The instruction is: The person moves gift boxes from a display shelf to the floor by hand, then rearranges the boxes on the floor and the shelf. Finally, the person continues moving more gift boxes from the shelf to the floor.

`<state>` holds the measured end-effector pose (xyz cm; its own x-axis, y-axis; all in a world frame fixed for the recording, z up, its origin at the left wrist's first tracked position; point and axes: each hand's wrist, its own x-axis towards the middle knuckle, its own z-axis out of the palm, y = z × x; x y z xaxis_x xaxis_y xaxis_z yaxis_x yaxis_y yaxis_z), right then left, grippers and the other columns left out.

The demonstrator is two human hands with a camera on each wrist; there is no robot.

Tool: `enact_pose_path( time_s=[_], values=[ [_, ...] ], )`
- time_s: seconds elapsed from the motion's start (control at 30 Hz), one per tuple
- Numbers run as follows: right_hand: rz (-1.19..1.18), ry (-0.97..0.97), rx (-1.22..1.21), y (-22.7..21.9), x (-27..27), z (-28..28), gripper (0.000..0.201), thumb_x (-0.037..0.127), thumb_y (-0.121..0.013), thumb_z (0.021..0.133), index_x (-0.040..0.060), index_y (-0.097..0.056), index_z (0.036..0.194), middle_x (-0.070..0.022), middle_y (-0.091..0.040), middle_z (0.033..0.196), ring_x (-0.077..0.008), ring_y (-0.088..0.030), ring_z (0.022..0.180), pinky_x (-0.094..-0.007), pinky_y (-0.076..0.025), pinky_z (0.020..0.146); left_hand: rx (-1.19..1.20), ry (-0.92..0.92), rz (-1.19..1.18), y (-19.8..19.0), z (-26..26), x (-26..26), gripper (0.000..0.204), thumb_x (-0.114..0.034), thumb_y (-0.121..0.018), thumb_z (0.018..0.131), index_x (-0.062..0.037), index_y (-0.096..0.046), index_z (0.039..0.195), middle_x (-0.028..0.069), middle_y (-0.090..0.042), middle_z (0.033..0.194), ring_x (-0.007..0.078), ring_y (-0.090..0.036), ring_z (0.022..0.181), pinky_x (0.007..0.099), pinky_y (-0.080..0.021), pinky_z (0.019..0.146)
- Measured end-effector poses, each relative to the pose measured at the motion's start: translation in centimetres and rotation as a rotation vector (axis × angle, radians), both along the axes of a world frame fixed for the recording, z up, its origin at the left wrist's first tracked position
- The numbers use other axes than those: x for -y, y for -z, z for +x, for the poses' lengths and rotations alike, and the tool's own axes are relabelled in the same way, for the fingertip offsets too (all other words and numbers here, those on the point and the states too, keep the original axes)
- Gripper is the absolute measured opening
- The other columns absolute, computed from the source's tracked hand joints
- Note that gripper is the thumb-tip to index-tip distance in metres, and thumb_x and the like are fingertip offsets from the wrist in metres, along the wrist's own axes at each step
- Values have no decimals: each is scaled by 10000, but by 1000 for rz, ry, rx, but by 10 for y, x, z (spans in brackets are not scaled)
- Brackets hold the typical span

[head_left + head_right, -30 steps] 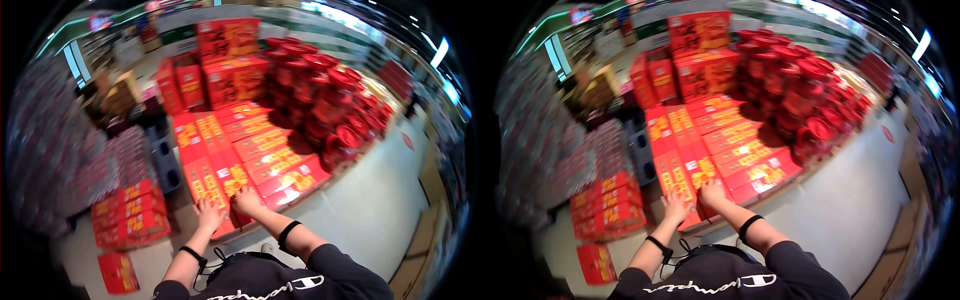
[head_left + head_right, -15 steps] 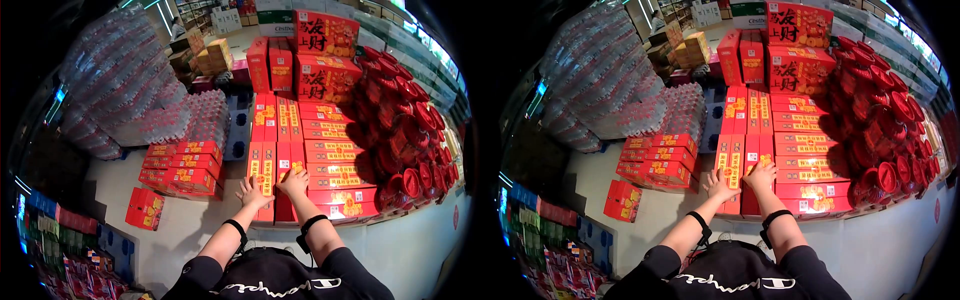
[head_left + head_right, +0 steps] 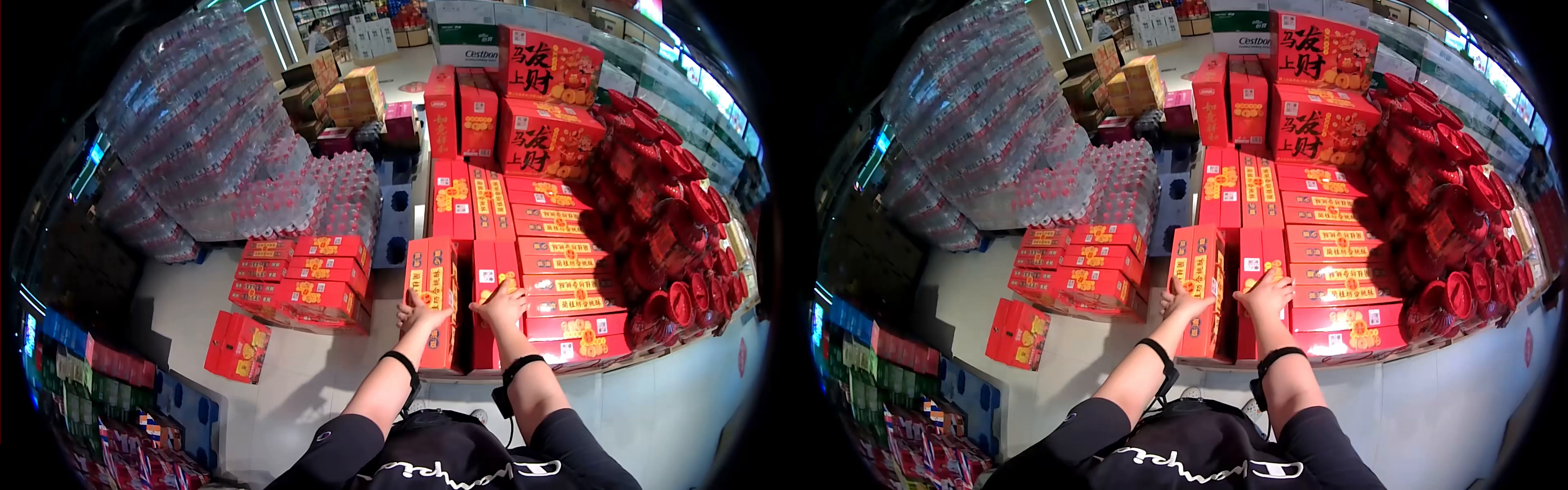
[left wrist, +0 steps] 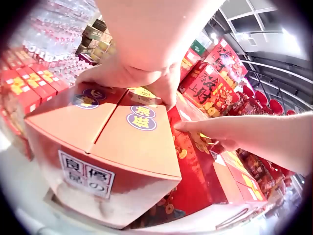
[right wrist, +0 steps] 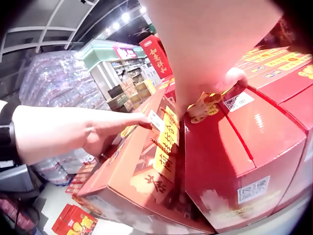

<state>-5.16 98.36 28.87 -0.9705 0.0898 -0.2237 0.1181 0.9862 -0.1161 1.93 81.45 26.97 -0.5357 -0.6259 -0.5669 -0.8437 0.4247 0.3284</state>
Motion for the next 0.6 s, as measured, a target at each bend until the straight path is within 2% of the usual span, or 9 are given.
enact_pose_path(
  time_s=[0.13, 0.23, 0.27, 0.3, 0.37, 0.43, 0.53, 0.57, 0.6],
  values=[
    [95, 30, 138, -12, 8, -8, 1335, 686, -808, 600, 118, -118, 1592, -314, -305, 1529, -464, -385, 1384, -544, -338, 1116, -4, 30, -3, -6, 2, 19, 1415, -688, -820, 598, -271, 98, 1591, 259, -35, 1620, 463, -125, 1478, 694, -167, 1133],
    [30, 106, 202, -7, 21, -3, 1325, 673, -808, 608, 165, -89, 1598, -286, -278, 1543, -463, -393, 1370, -560, -377, 1081, -8, 34, 54, -3, 8, 37, 1428, -647, -842, 590, -280, 110, 1589, 251, -30, 1630, 442, -138, 1488, 718, -193, 1120],
    [49, 117, 163, -2, 24, -5, 1316, 646, -811, 612, 188, -72, 1600, -270, -316, 1515, -451, -434, 1330, -526, -408, 1061, -8, 36, 66, -3, 7, 44, 1433, -633, -850, 587, -283, 114, 1588, 248, -28, 1633, 435, -142, 1491, 726, -201, 1116],
    [72, 135, 124, 5, 22, -3, 1309, 619, -813, 617, 211, -55, 1603, -254, -354, 1487, -439, -475, 1290, -492, -439, 1041, 3, 16, 103, -21, 11, 48, 1379, -595, -835, 629, -288, 105, 1590, 252, -58, 1622, 440, -178, 1477, 709, -215, 1121],
    [82, 159, 79, 15, 20, -3, 1271, 582, -811, 634, 239, -61, 1601, -250, -356, 1478, -444, -466, 1292, -509, -434, 1043, -3, 33, 131, -16, 20, 67, 1335, -550, -824, 654, -313, 100, 1587, 252, -131, 1593, 429, -262, 1436, 664, -282, 1105],
    [43, 124, 24, 19, 16, -3, 1231, 545, -809, 627, 206, -115, 1587, -273, -354, 1430, -474, -456, 1276, -541, -415, 1045, -17, 28, 209, -24, 36, 88, 1344, -548, -834, 642, -321, 94, 1587, 249, -157, 1582, 419, -293, 1417, 628, -335, 1076],
    [33, 140, 61, 14, 22, -8, 1220, 523, -805, 641, 220, -98, 1588, -276, -330, 1451, -480, -452, 1278, -549, -405, 1049, -71, 32, 146, -46, 68, 112, 1380, -520, -852, 608, -287, 86, 1592, 277, -132, 1590, 434, -259, 1438, 577, -341, 1102],
    [38, 142, 63, 16, 22, -7, 1217, 520, -804, 644, 234, -95, 1590, -274, -325, 1456, -480, -452, 1279, -556, -397, 1053, -310, 22, 76, 11, 73, 125, 1386, -503, -870, 590, -252, 47, 1598, 319, -194, 1542, 464, -277, 1420, 528, -370, 1101],
    [45, 154, 70, 24, 21, -12, 1219, 513, -803, 648, 257, -78, 1594, -268, -323, 1459, -477, -447, 1285, -567, -378, 1062, -293, 28, -10, -10, 95, 129, 1385, -486, -878, 586, -239, 34, 1598, 338, -207, 1523, 478, -292, 1408, 520, -378, 1098]
  ],
)
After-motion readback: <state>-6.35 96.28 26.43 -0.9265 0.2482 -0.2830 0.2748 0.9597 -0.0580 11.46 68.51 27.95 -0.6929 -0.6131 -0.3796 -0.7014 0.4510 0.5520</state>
